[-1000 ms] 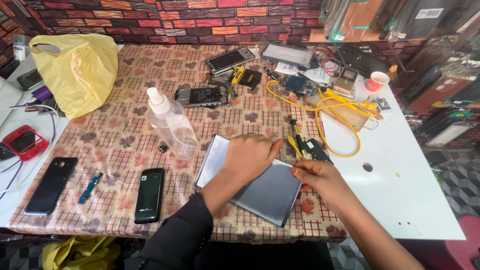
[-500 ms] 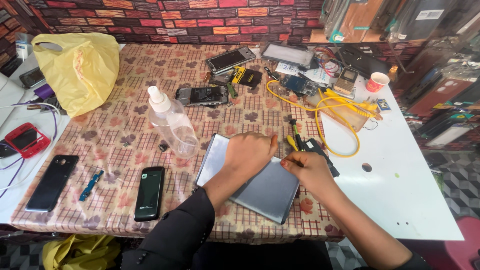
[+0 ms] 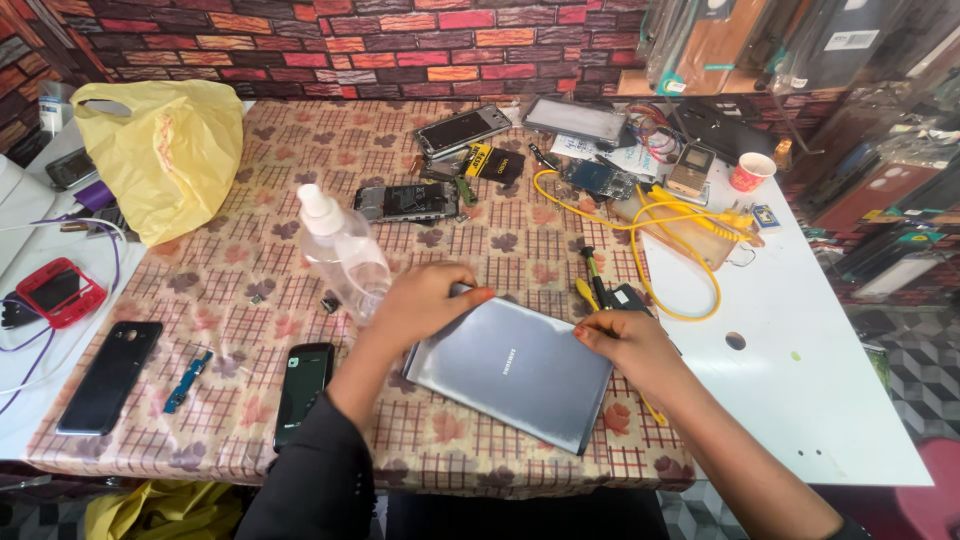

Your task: The person uses a yellow plastic pry tool to separate the battery from the internal frame of a Samsung tablet, then places the back cover on the tablet and presses the edges to secure it. The person then picks up a black smartphone, removes its back cover, and uses a screwdriver to work on the internal components.

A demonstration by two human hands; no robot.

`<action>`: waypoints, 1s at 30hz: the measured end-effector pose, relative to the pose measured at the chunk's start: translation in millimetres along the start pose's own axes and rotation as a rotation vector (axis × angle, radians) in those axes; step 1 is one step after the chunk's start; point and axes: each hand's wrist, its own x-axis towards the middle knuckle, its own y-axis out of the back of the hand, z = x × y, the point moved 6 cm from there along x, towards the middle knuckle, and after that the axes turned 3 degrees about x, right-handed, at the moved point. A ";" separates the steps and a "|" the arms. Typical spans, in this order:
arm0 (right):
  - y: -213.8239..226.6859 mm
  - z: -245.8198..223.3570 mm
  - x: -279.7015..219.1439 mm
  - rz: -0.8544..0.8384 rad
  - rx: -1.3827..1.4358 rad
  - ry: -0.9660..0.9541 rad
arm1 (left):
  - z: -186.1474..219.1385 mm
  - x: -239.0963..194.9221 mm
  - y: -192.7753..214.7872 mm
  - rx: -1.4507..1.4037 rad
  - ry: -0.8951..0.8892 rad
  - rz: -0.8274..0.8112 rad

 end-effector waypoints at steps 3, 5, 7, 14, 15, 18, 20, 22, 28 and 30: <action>0.4 -12.9 1.3 -0.040 -0.172 0.068 | -20.8 -2.7 -10.1 -0.330 0.048 -0.072; -1.6 -23.4 4.1 -0.082 -0.295 0.104 | -30.1 -3.2 -18.4 -0.316 0.120 -0.088; -6.8 -32.4 9.3 -0.118 -0.411 0.118 | -35.5 -5.9 -24.7 -0.350 0.204 -0.096; -37.3 -37.7 45.2 -0.272 -0.388 0.009 | -27.4 -9.6 -28.0 -0.398 0.276 -0.028; -38.3 -35.8 49.0 -0.290 -0.326 -0.008 | -27.2 -10.6 -27.7 -0.403 0.278 -0.013; -40.8 -30.3 57.5 -0.287 -0.268 -0.009 | -28.4 -11.5 -29.3 -0.415 0.305 0.014; -39.8 -28.2 60.3 -0.273 -0.256 -0.012 | -30.8 -12.2 -32.1 -0.414 0.351 0.007; -38.2 -28.6 60.7 -0.270 -0.226 -0.032 | -30.6 -13.2 -34.2 -0.476 0.360 0.007; -41.9 -39.7 56.6 -0.443 -0.298 -0.107 | -29.8 -13.5 -37.2 -0.627 0.373 -0.005; -50.1 -47.5 59.7 -0.430 -0.376 0.004 | -27.1 -14.6 -36.6 -0.705 0.323 0.027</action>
